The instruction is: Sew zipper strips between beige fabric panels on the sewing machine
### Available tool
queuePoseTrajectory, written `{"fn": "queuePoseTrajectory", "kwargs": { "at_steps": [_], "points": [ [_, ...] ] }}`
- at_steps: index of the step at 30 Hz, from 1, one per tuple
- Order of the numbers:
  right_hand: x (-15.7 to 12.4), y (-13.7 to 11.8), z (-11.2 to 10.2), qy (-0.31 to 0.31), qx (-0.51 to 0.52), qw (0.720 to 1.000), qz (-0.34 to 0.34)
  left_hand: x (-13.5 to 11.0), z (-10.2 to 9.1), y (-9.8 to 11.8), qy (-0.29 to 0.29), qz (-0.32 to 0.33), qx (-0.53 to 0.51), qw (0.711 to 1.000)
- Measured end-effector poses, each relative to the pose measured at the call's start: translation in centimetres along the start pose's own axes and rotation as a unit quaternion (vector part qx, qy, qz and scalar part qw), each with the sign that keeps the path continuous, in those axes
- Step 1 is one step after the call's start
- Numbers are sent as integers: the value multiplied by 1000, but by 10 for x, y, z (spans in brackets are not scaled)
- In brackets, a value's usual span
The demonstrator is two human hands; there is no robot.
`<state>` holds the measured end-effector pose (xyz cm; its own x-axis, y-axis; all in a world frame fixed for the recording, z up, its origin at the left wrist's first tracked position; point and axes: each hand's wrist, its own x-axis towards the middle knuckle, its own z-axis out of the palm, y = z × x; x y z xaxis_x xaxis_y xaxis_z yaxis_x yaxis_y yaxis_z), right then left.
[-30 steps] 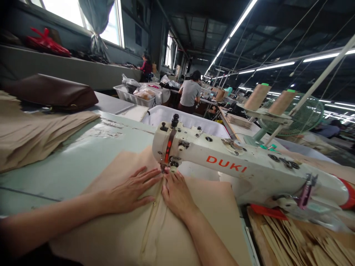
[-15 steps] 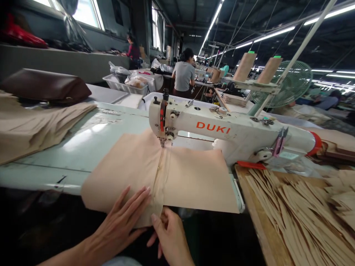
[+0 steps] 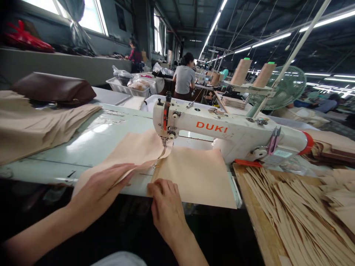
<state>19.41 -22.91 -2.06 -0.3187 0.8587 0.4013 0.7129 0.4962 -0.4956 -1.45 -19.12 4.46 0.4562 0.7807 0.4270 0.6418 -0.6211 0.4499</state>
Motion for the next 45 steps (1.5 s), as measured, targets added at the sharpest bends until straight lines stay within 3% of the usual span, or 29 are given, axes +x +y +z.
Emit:
{"fn": "queuePoseTrajectory", "kwargs": {
  "at_steps": [3, 7, 11, 16, 21, 26, 32, 37, 45],
  "points": [
    [5, 9, 11, -24, 0, 1000, 2, 14, -11, 1, -4, -36, -9, 999],
    [9, 19, 15, 33, 99, 994, 19, 19, -16, 5, -36, -41, -15, 998],
    [11, 22, 13, 126, 224, 962, 88, 19, -16, 8, -35, -49, -28, 998],
    [8, 23, 12, 106, 244, 961, 79, 19, -13, 5, -44, -61, -42, 996],
    [13, 25, 6, 189, 276, 927, 167, 19, -16, 5, -41, -72, -53, 995],
    [16, 12, 11, 86, 224, 966, 97, 21, -16, 6, -29, -60, -51, 996],
    [9, 17, 12, 81, 148, 985, 32, 20, -14, 5, -49, -60, -67, 995],
    [7, 27, 4, 77, 139, 987, -4, 17, -10, 3, -66, -55, -72, 994],
    [4, 29, 11, 88, 99, 990, -45, 12, -5, 2, -80, -29, -80, 993]
  ]
}}
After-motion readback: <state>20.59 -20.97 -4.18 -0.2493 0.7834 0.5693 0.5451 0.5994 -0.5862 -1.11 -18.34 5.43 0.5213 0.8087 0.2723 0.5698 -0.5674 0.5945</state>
